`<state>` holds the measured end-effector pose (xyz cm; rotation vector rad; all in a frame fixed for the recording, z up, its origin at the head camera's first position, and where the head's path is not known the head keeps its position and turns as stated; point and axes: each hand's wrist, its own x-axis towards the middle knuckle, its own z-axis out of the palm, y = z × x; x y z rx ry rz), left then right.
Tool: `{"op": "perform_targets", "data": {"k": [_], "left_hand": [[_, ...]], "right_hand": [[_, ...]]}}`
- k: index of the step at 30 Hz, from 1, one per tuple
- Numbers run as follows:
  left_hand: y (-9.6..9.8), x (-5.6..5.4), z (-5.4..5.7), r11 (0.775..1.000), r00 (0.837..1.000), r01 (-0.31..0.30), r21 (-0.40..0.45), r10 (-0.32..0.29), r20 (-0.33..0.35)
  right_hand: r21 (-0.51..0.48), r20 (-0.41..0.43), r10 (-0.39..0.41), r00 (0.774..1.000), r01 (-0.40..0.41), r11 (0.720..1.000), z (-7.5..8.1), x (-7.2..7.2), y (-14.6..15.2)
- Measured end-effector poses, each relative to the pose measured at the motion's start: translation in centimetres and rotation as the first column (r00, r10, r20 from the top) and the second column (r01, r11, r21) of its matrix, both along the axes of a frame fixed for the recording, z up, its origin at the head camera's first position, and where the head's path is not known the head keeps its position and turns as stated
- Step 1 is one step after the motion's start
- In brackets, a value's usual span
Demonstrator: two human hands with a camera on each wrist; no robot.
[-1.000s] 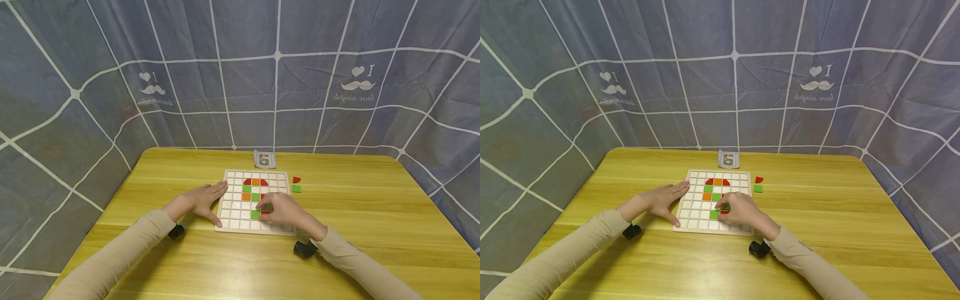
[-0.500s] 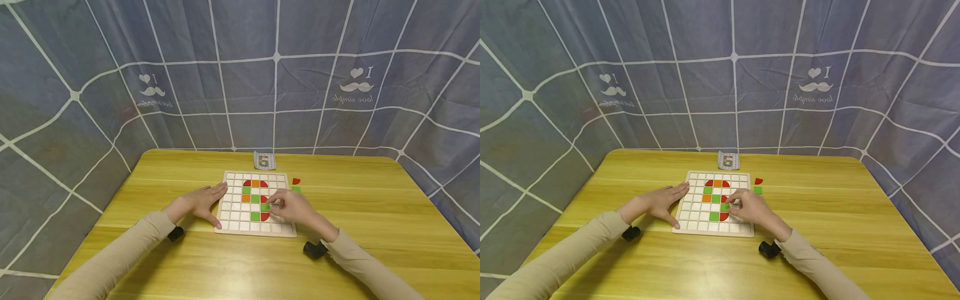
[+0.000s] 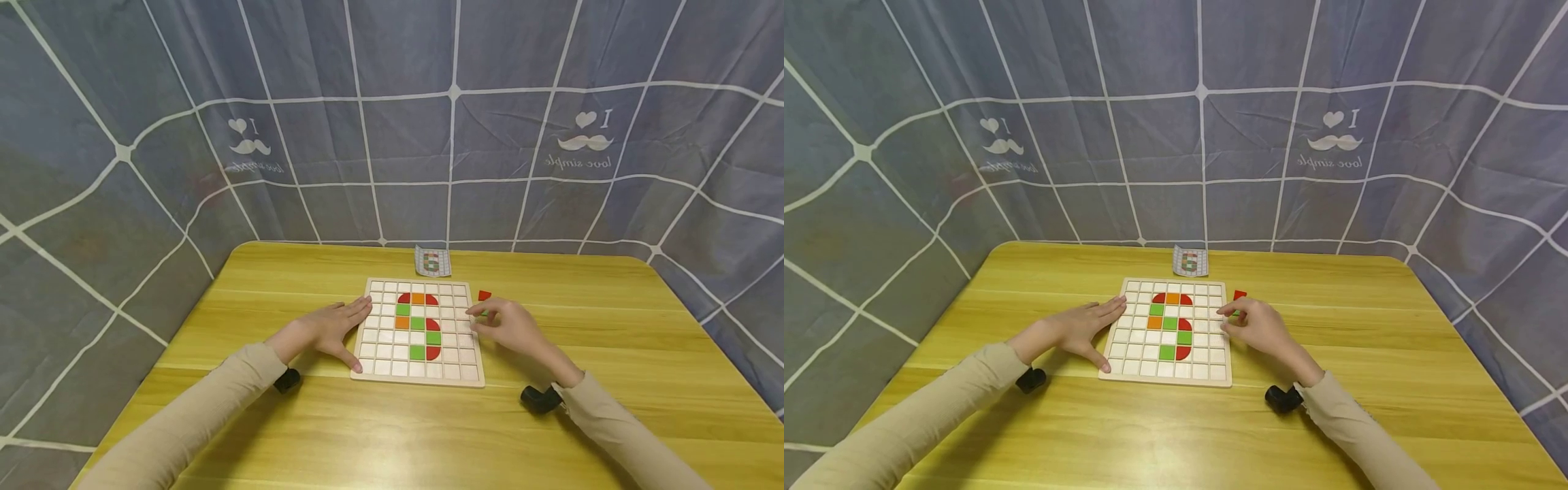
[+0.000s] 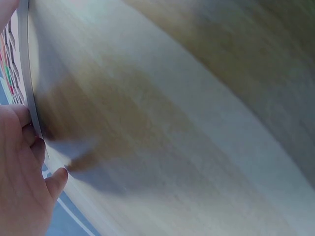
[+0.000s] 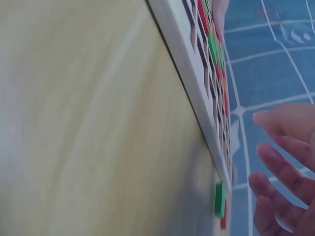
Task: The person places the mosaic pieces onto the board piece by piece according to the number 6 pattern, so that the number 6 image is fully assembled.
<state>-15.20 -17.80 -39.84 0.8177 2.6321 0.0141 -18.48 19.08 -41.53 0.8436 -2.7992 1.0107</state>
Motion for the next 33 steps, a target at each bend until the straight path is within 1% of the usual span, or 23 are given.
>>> {"op": "perform_targets", "data": {"k": [6,13,18,26,29,33], "left_hand": [[-0.1,0.1,0.0,1.0,1.0,-0.003,0.004,0.003,0.0],[-0.1,0.0,-0.1,1.0,1.0,-0.007,-0.006,0.007,0.0],[-0.1,0.0,0.0,1.0,1.0,-0.004,-0.007,0.004,0.006],[-0.1,0.0,-0.2,1.0,1.0,-0.005,0.008,0.005,0.003],[-0.1,0.0,-0.3,1.0,1.0,-0.006,0.006,0.006,0.004],[-0.1,-0.1,-0.3,1.0,1.0,-0.001,-0.005,0.001,0.002]], "right_hand": [[0.009,-0.026,-0.026,0.999,0.026,1.0,0.0,-1.4,1.4],[0.013,-0.037,-0.038,0.999,0.039,0.999,0.6,-3.1,2.5],[0.011,-0.059,-0.059,0.997,0.059,0.998,0.4,-4.3,3.0],[0.075,0.014,-0.035,0.999,0.034,0.997,0.6,-5.9,2.8],[0.097,0.042,-0.033,0.999,0.029,0.995,0.6,-6.5,2.7],[0.122,0.071,-0.01,0.997,0.002,0.993,0.5,-7.0,2.4]]}}
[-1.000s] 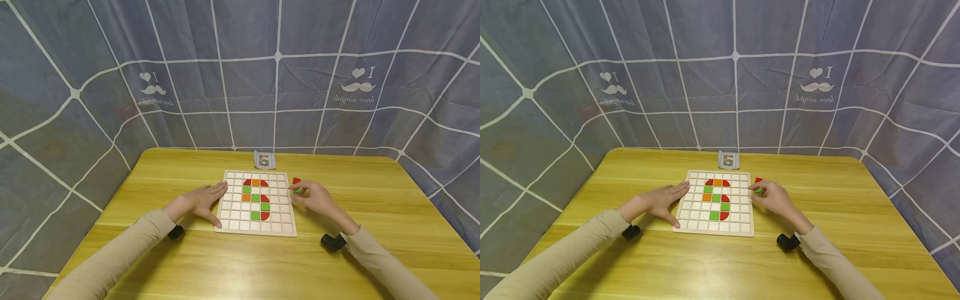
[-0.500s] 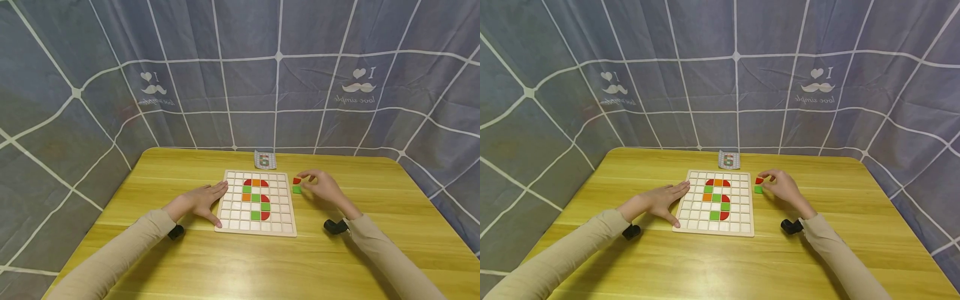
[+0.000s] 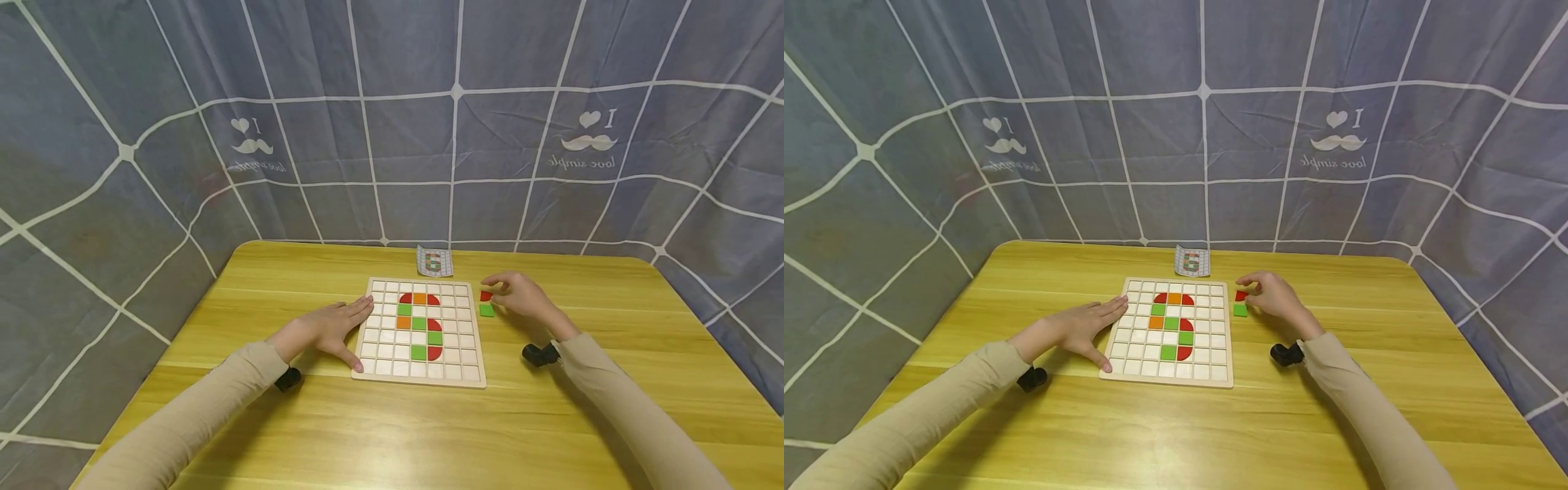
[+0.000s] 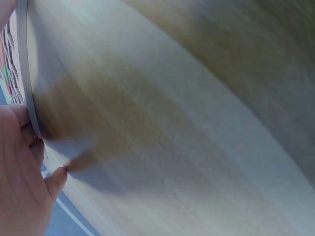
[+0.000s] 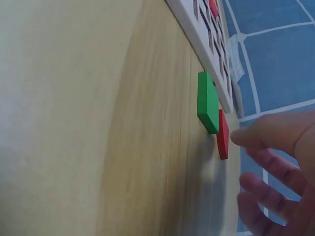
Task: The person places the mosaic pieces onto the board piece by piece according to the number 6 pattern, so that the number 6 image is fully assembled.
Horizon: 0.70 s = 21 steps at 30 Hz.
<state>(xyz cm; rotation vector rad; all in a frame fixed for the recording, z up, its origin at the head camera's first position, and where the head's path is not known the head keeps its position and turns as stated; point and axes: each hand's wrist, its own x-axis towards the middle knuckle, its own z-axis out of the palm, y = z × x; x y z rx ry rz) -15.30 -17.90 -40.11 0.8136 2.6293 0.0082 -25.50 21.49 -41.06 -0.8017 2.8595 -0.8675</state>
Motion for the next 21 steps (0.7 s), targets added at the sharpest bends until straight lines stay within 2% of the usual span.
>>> {"op": "perform_targets", "data": {"k": [8,17,21], "left_hand": [[-0.06,0.01,0.13,1.0,1.0,0.008,0.005,-0.008,0.001],[-0.05,0.12,0.23,1.0,1.0,0.007,0.013,-0.007,0.001],[-0.03,0.17,0.3,1.0,1.0,0.002,-0.001,-0.002,-0.001]], "right_hand": [[0.037,0.038,0.077,0.996,-0.079,0.996,-0.38,-0.67,-0.2],[0.086,0.048,0.087,0.995,-0.091,0.992,-0.51,-0.9,-0.18],[0.122,0.038,0.055,0.998,-0.059,0.991,-0.37,-0.85,-0.11]]}}
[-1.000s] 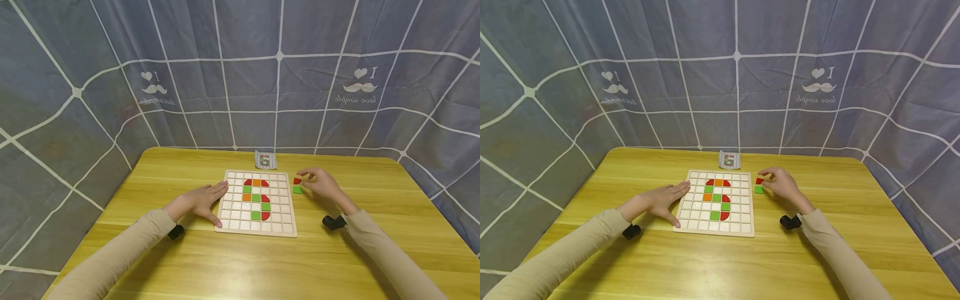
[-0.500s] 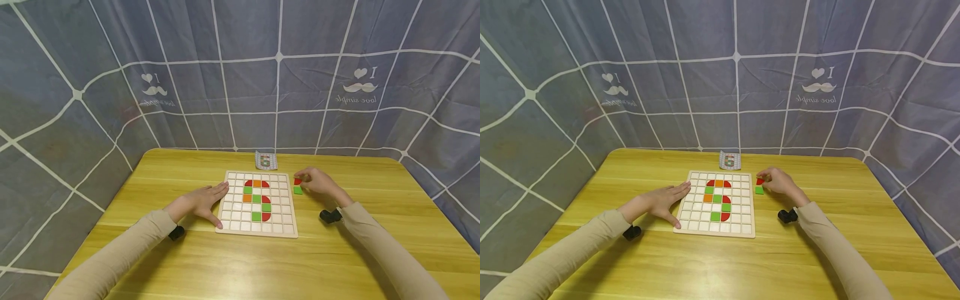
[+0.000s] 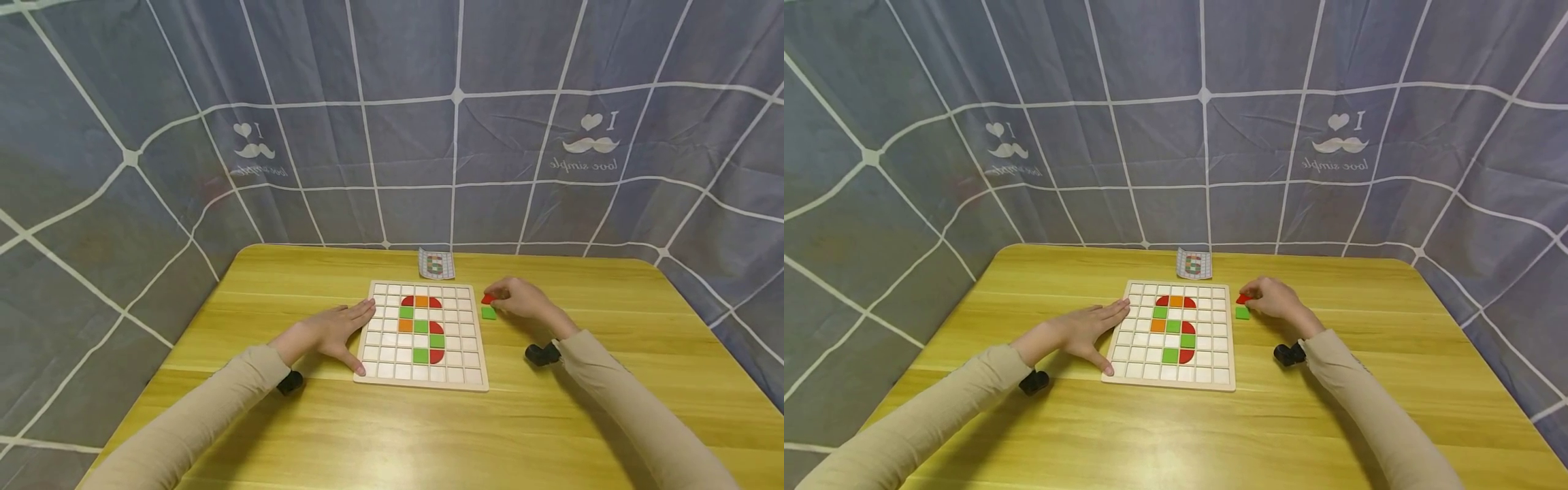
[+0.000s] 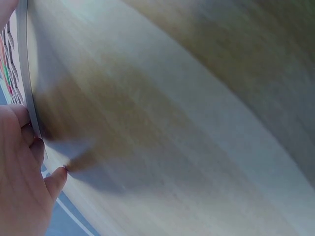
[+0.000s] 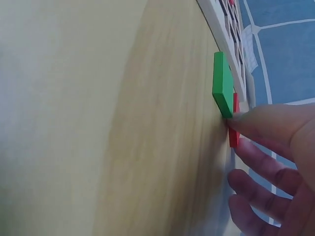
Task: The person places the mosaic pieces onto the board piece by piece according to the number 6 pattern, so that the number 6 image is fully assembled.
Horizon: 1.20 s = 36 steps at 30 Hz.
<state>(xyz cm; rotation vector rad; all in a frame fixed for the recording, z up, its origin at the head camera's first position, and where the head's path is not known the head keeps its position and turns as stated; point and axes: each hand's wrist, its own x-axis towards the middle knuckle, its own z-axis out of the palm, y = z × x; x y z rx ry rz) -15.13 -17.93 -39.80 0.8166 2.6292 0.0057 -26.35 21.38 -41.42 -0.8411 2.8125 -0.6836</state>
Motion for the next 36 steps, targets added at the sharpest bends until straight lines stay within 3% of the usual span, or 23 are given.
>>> {"op": "perform_targets", "data": {"k": [8,20,25,36], "left_hand": [[0.1,0.2,-0.1,1.0,1.0,-0.003,0.013,0.003,-0.002],[0.1,0.2,-0.1,1.0,1.0,-0.006,0.022,0.006,-0.009],[0.0,0.1,-0.3,1.0,1.0,-0.005,0.025,0.005,-0.013],[0.0,0.2,-0.4,0.999,1.0,-0.017,0.027,0.017,-0.003]], "right_hand": [[0.01,-0.029,-0.044,0.999,0.044,0.999,0.0,0.5,0.6],[0.003,-0.08,0.159,0.984,-0.16,0.987,0.1,0.5,1.2],[0.021,-0.095,0.144,0.985,-0.143,0.99,0.2,0.5,1.2],[0.037,-0.052,0.014,0.999,-0.012,0.999,0.5,0.6,1.4]]}}
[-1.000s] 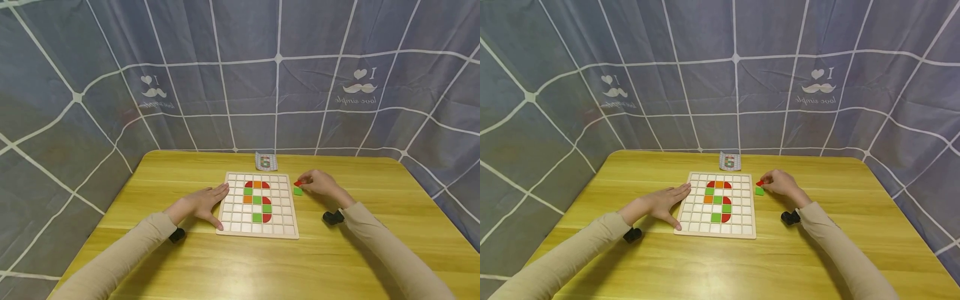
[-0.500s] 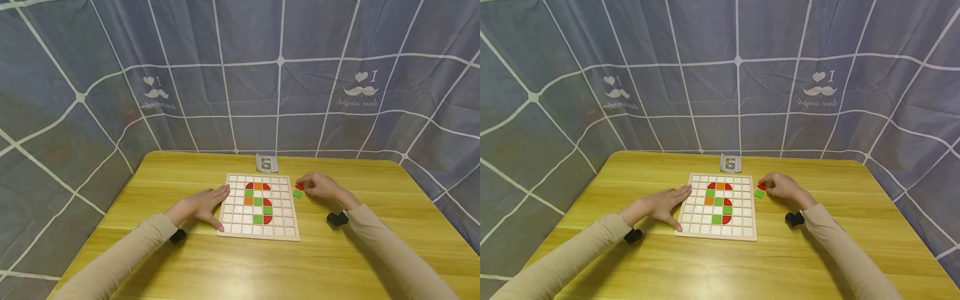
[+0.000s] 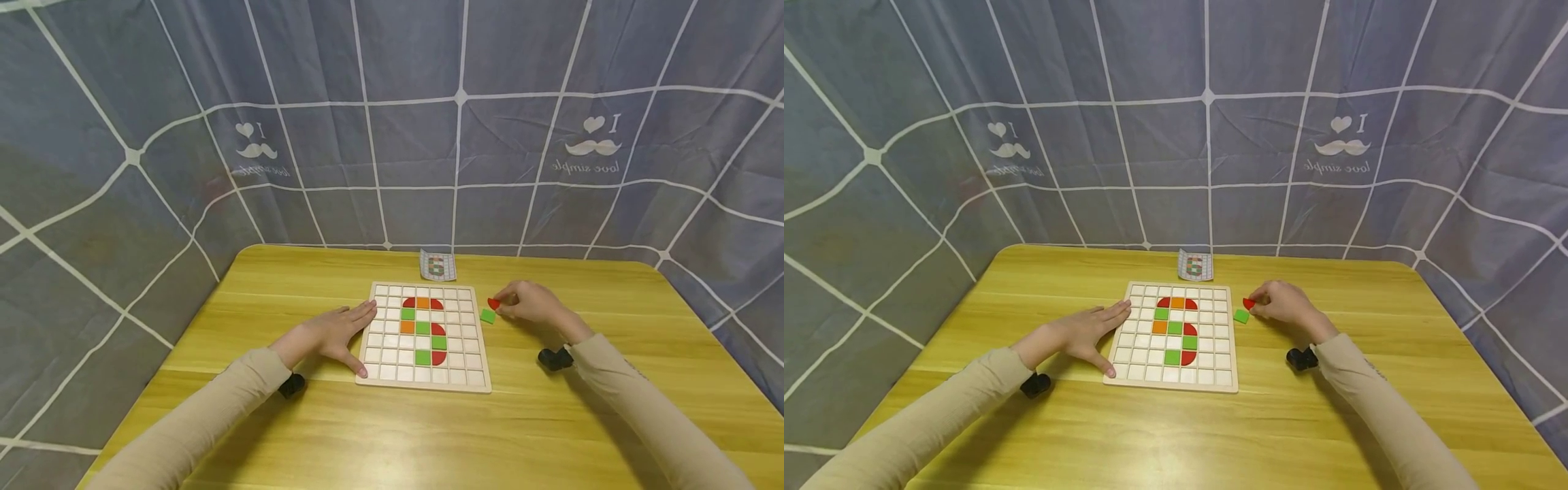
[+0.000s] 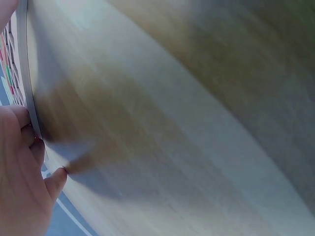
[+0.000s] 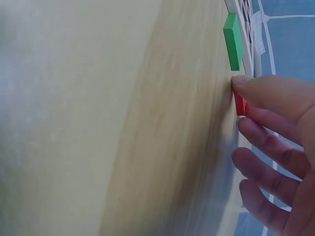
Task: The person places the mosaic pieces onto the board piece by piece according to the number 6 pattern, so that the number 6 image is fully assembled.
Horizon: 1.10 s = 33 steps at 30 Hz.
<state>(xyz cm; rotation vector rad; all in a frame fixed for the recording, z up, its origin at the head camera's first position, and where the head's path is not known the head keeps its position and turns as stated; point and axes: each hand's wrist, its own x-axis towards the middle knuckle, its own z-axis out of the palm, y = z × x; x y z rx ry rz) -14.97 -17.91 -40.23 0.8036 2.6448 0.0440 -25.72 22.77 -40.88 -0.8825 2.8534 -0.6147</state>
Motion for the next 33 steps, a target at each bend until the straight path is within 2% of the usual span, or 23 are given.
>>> {"op": "perform_targets", "data": {"k": [8,26,33], "left_hand": [[0.1,-0.2,0.0,1.0,1.0,0.012,-0.003,-0.012,-0.011],[0.0,0.0,0.0,1.0,1.0,0.013,-0.012,-0.013,-0.003],[0.0,-0.1,-0.1,1.0,1.0,0.01,-0.011,-0.01,-0.013]], "right_hand": [[-0.035,0.014,-0.081,0.997,0.081,0.996,-0.5,0.0,0.2],[-0.092,0.004,-0.162,0.987,0.162,0.983,-0.8,1.1,0.2],[-0.121,-0.046,-0.195,0.98,0.189,0.975,-0.7,1.9,0.1]]}}
